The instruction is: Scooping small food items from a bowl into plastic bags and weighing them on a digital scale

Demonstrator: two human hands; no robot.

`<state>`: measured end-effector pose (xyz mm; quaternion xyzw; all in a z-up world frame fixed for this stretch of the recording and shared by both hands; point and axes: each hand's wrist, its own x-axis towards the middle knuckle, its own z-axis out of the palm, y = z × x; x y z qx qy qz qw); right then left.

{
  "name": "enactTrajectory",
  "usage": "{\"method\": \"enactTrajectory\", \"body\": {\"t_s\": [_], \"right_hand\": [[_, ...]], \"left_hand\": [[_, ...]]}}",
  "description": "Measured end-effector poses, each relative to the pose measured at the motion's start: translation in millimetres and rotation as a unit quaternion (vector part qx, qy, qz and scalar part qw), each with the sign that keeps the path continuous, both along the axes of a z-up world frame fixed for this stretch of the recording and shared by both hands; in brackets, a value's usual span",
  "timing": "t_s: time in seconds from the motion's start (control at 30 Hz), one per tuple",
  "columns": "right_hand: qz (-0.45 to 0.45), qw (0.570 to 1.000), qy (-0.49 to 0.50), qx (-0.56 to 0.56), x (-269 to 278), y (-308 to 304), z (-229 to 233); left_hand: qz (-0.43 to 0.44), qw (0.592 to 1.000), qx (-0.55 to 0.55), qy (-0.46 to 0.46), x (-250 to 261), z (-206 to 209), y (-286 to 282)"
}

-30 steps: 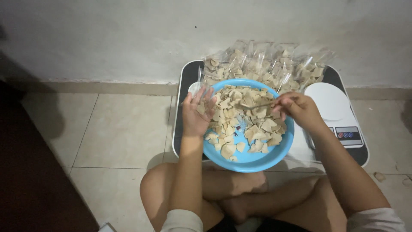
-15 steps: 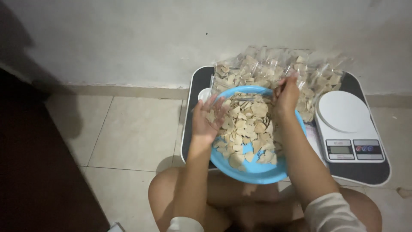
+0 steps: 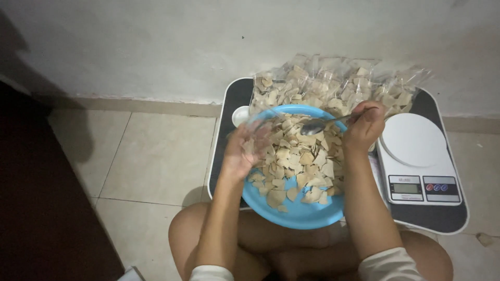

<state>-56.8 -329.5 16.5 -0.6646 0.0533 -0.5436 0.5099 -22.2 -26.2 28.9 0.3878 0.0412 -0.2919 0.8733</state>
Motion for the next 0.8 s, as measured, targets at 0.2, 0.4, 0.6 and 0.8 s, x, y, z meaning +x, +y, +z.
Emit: {"method": "enactTrajectory", "body": {"t_s": [0.2, 0.4, 0.6, 0.8], "right_hand": [[0.079, 0.993, 0.088, 0.006, 5.0, -0.8, 4.2], [0.070, 0.907, 0.415, 0.015, -2.7, 12.6, 35.3], [0.126, 0.907, 0.398, 0.045, -10.9, 26.6, 44.8], [0.216, 0.887, 0.405, 0.058, -12.3, 46.9, 58.3]], "left_hand": [[-0.025, 0.999, 0.040, -0.011, -9.0, -9.8, -4.7], [-0.005, 0.999, 0.043, -0.007, -17.7, 15.8, -7.2], [0.046, 0.998, 0.047, -0.003, -15.0, 3.3, -2.0], [0.034, 0.998, 0.049, -0.021, -10.6, -8.4, -2.1]]}}
